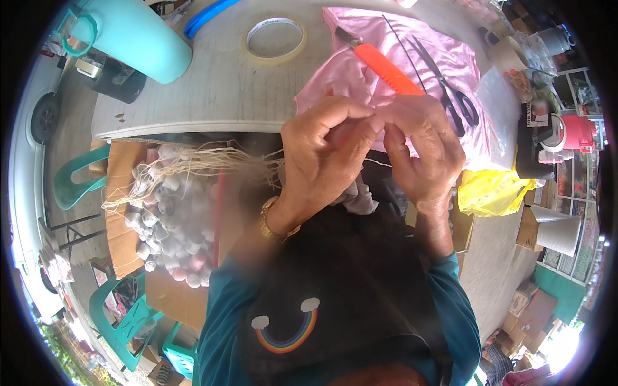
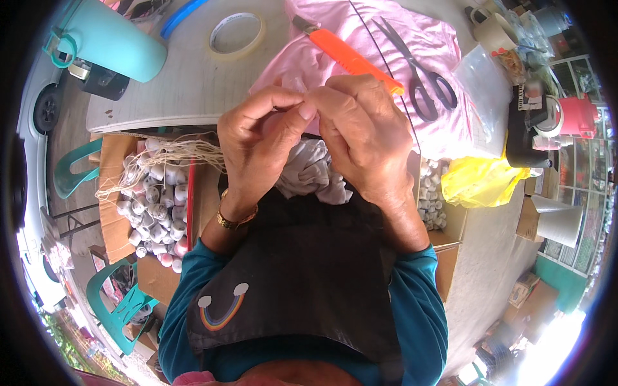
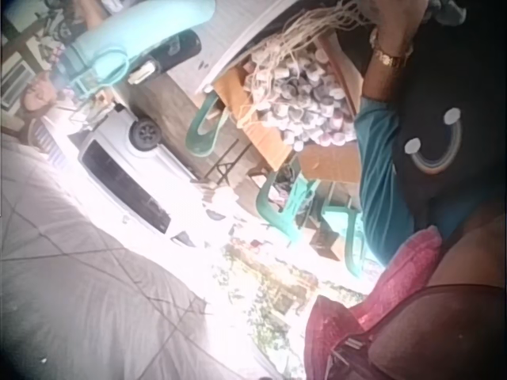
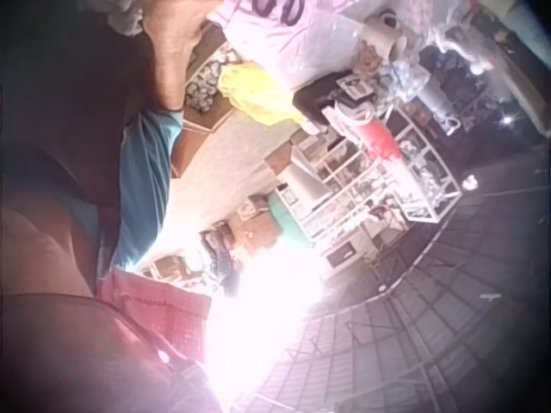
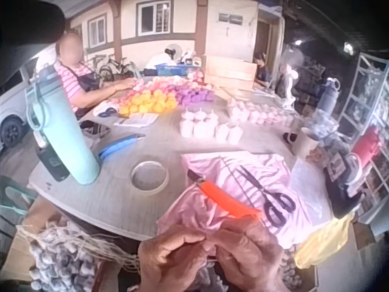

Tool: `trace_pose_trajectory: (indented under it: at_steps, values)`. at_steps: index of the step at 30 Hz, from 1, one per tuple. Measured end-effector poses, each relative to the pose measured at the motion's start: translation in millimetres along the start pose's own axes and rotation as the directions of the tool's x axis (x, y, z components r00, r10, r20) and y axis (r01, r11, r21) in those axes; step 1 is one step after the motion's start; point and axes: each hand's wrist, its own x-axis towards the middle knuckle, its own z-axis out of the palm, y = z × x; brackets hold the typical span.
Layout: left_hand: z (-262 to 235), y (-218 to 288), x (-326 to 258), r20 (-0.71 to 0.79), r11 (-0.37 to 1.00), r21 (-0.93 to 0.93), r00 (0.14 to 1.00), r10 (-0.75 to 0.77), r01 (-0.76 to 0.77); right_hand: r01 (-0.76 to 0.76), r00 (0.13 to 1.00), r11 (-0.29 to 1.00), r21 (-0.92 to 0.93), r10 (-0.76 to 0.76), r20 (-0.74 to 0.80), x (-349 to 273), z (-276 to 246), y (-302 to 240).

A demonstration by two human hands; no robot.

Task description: The person assembles small cylindrical candles by inserting wicks, trimming excess wick with scissors, and applying a pink substance to the top. Finished candles are placed into a cardboard box.

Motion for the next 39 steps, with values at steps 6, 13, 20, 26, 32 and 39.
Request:
trace_pose_trajectory:
  at_steps: [6,13,20,26,32,39]
  values:
    - [-3,-10,7,0.047,0.943,0.146,0.954,0.296,-0.300,0.011,0.996,0.999,-0.042,-0.008,0.086,4,-6,3]
    - [5,-13,5,0.030,0.625,0.588,0.785,0.618,-0.514,0.035,0.994,0.990,-0.139,-0.020,0.104,5,-3,7]
    - [7,-6,7,-0.136,0.981,0.125,0.977,0.164,-0.147,0.040,0.998,0.998,-0.046,-0.042,-0.054,1,9,11]
    - [0,2,5,0.031,0.805,-0.505,0.939,-0.343,0.310,0.055,0.989,0.997,-0.059,-0.063,-0.134,-4,18,4]
    - [-2,2,5,0.075,0.800,-0.524,0.951,-0.298,0.292,-0.065,0.993,0.994,-0.087,0.056,-0.103,-2,13,-6]
    - [-4,4,5,0.074,0.942,-0.294,0.986,-0.150,0.165,-0.106,0.990,0.991,-0.083,0.098,-0.098,-2,12,-5]
